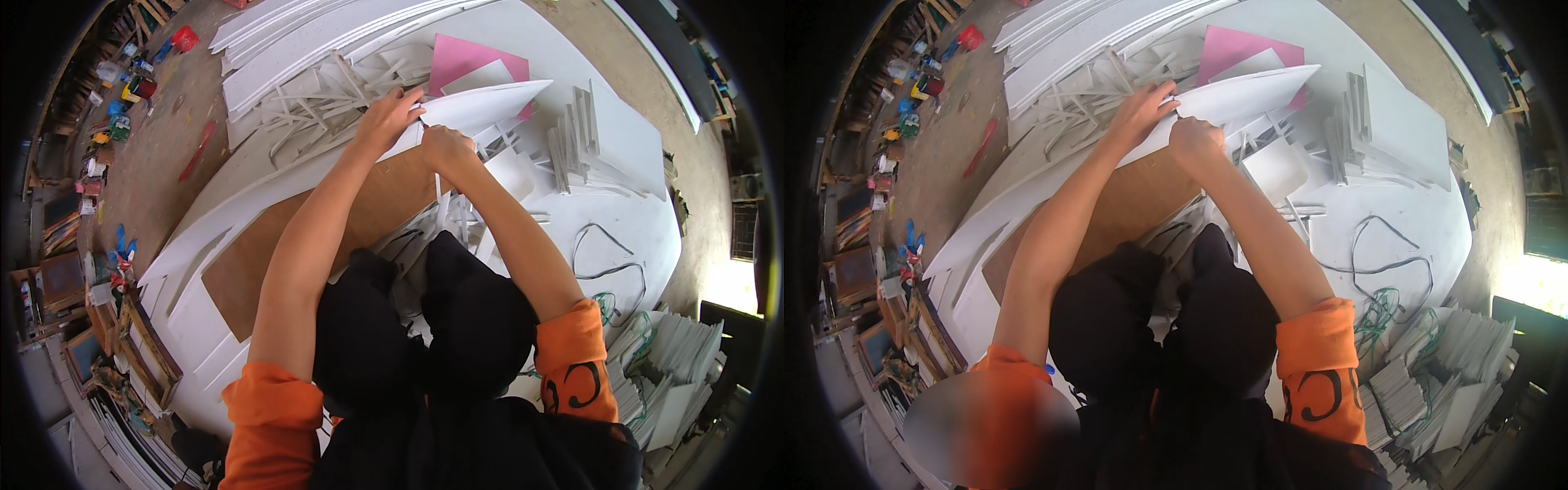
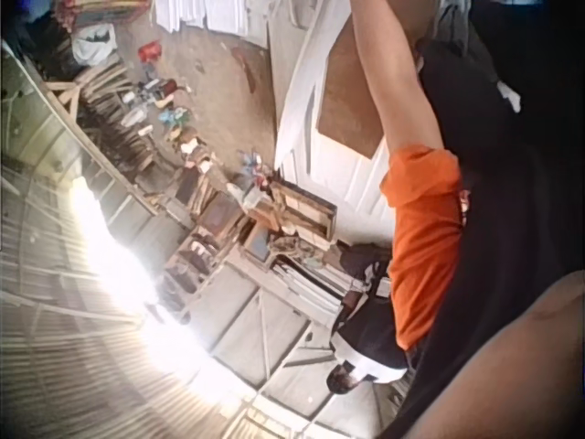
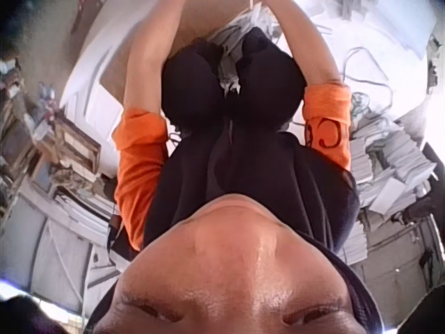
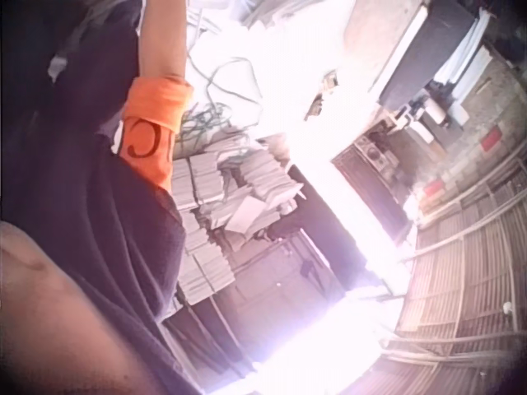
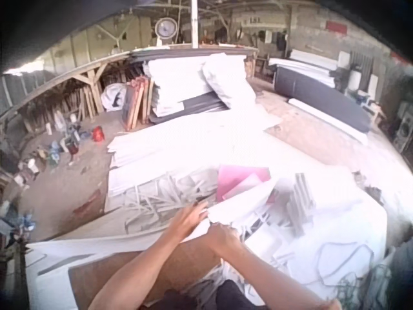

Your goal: The person sits on the floor and uses a utility knife to cut rectangular pieces from white foam sheets. They repeatedly score the foam along a straight line and snap off the cut sections, stacking the finished pieces on a pink sheet nearby.

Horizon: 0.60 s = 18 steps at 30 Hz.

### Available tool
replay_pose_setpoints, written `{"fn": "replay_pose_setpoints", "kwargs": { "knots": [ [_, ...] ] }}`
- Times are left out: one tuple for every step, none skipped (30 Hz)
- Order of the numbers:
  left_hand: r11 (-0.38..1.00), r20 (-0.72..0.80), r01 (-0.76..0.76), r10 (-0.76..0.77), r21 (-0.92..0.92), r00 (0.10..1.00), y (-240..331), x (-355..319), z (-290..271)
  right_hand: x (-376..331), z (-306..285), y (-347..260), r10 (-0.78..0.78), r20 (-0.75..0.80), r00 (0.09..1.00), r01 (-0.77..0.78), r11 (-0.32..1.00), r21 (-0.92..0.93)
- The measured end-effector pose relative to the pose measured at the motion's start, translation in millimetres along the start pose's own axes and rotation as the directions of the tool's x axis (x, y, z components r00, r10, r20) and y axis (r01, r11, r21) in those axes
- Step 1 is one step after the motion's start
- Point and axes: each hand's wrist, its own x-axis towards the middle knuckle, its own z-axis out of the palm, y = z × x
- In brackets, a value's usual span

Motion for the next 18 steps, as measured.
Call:
{"fn": "replay_pose_setpoints", "kwargs": {
  "knots": [
    [1.0,-0.017,-0.027,0.026,-0.012,1.0,1,-1,1,6,3,1,-0.007,0.004,1.0,0.007,1.0,-0.014],
    [0.999,-0.011,-0.036,0.036,0.002,0.999,3,-2,2,10,7,2,-0.013,0.008,1.0,0.013,0.999,-0.029],
    [1.0,0.007,-0.019,0.019,-0.005,1.0,4,-1,3,13,11,4,-0.015,0.01,1.0,0.015,1.0,-0.014],
    [1.0,0.021,-0.001,0.001,-0.008,1.0,4,2,3,13,11,3,-0.02,0.009,1.0,0.02,1.0,0.001],
    [1.0,0.036,0.016,-0.015,-0.012,0.999,2,4,3,13,10,1,-0.024,0.008,1.0,0.024,1.0,0.015],
    [0.997,0.112,0.08,-0.079,-0.002,0.991,0,8,2,15,12,0,-0.007,0.012,1.0,0.007,0.999,0.031],
    [0.998,0.097,0.055,-0.055,0.0,0.994,-6,10,7,17,15,-1,0.012,0.014,1.0,-0.013,0.999,0.047],
    [0.999,0.074,0.033,-0.033,0.007,0.997,-14,11,9,19,13,-4,0.025,0.011,1.0,-0.025,0.998,0.058],
    [1.0,0.051,0.009,-0.01,0.016,0.999,-21,12,11,20,13,-7,0.016,0.013,1.0,-0.017,0.999,0.049],
    [0.999,0.097,0.038,-0.041,0.028,0.994,-22,15,11,19,14,-6,0.018,0.017,1.0,-0.018,0.999,0.041],
    [0.997,0.142,0.067,-0.072,0.041,0.987,-22,18,10,19,15,-6,0.019,0.021,1.0,-0.019,0.999,0.033],
    [0.994,0.186,0.095,-0.104,0.057,0.977,-23,20,9,20,14,-6,0.026,0.021,0.999,-0.026,0.999,0.042],
    [0.992,0.176,0.114,-0.123,0.06,0.977,-22,21,9,20,13,-5,0.029,0.02,0.999,-0.03,0.998,0.05],
    [0.989,0.165,0.133,-0.142,0.063,0.976,-20,21,10,20,11,-5,0.032,0.019,0.999,-0.033,0.998,0.059],
    [0.986,0.155,0.152,-0.161,0.066,0.975,-19,21,11,18,11,-4,0.027,-0.014,1.0,-0.026,0.996,0.082],
    [0.983,0.181,0.167,-0.179,0.081,0.967,-15,21,10,13,12,-2,0.025,-0.044,0.999,-0.02,0.995,0.102],
    [0.979,0.208,0.181,-0.197,0.096,0.958,-10,21,9,8,12,0,0.024,-0.074,0.997,-0.015,0.992,0.124],
    [0.975,0.234,0.192,-0.214,0.111,0.948,-7,22,8,5,12,2,0.024,-0.075,0.997,-0.014,0.991,0.132]
  ]
}}
